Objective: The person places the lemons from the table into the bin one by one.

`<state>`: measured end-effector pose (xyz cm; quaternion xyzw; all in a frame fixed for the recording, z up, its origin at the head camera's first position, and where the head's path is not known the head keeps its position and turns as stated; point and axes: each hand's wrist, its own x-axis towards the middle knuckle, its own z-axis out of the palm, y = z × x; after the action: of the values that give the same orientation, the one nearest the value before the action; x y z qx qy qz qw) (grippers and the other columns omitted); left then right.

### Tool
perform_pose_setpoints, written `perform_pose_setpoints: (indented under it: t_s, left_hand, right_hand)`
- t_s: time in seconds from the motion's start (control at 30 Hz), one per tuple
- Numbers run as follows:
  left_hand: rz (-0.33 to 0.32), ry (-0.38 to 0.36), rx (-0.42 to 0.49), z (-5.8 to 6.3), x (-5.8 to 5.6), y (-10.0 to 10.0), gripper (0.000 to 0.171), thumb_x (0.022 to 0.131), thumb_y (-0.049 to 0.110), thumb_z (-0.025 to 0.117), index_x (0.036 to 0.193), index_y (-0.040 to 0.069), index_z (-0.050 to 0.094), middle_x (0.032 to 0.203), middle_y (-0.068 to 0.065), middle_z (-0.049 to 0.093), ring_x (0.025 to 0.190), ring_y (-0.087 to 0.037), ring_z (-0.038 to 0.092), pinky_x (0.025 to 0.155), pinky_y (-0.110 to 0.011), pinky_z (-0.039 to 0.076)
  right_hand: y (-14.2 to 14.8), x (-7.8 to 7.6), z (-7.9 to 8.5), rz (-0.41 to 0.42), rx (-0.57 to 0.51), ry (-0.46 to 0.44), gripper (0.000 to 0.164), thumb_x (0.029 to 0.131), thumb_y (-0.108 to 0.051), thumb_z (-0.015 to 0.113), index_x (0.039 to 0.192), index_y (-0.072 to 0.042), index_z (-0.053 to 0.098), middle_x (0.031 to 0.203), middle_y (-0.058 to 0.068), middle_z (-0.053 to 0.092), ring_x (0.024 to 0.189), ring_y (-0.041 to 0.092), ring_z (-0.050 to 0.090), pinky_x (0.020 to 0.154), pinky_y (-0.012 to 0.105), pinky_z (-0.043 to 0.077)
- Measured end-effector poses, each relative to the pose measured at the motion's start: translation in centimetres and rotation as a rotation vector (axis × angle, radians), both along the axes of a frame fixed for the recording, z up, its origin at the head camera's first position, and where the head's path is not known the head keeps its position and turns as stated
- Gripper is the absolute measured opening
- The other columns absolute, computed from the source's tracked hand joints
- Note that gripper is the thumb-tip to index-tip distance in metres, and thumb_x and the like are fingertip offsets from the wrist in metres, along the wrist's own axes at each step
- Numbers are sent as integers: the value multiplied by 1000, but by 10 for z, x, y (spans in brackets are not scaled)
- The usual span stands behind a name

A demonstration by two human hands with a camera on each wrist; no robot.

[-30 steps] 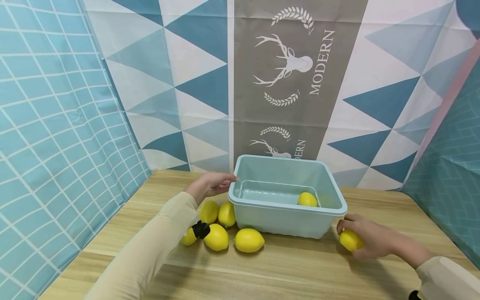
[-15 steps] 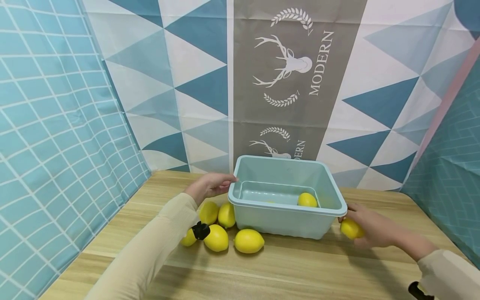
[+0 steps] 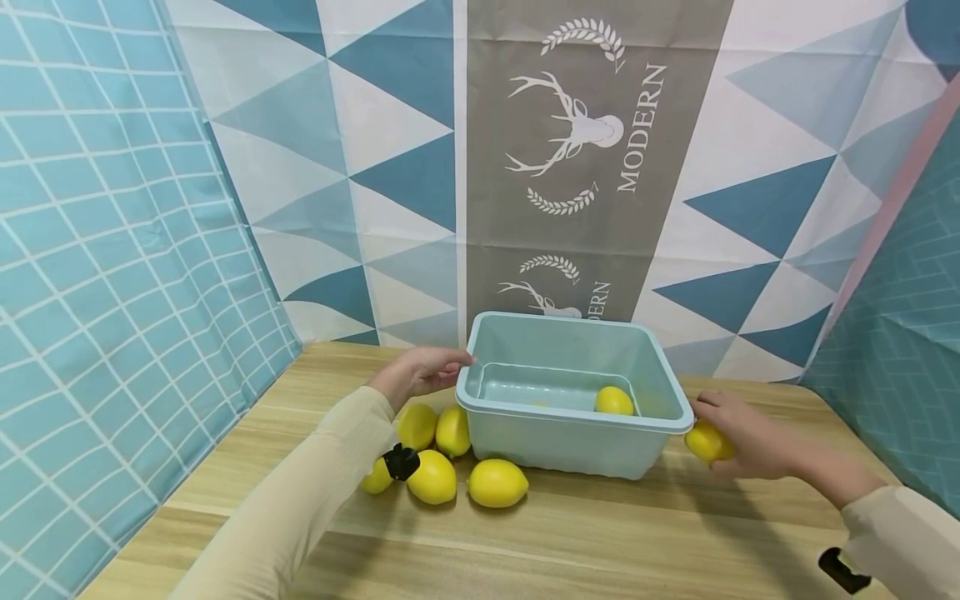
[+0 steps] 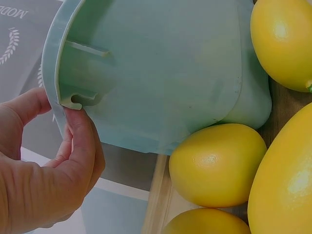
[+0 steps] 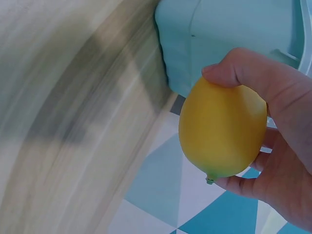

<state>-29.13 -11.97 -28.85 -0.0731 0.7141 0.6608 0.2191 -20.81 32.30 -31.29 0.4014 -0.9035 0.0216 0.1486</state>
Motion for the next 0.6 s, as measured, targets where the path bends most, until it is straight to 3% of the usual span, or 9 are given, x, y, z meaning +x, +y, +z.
perform_pose_setpoints:
  t_s: [0.2, 0.43, 0.6]
  left_hand:
    - [10, -2, 3, -1, 0, 0, 46, 91, 11, 62, 133, -4, 47, 132, -15, 51, 121, -22, 53, 73, -14, 55]
    - [12, 4, -3, -1, -1, -1, 45, 91, 11, 62, 132, -3, 48, 115, -9, 55, 115, -19, 56, 75, -14, 55]
    - [7, 6, 7, -1, -1, -1, 44, 91, 10, 62, 131, -4, 48, 117, -10, 55, 110, -17, 57, 74, -14, 55]
  right_hand:
    - [1, -1, 10, -65, 41, -65, 58, 61, -19, 86, 112, -9, 60, 99, -5, 54, 84, 6, 42, 64, 22, 44]
    - [1, -2, 18, -77, 44, -83, 52, 60, -18, 86, 105, -16, 60, 96, -8, 51, 84, 4, 41, 64, 20, 45]
    - [0, -2, 22, -103, 54, -118, 52, 61, -19, 87, 106, -16, 60, 97, -7, 53, 85, 5, 43, 67, 20, 48]
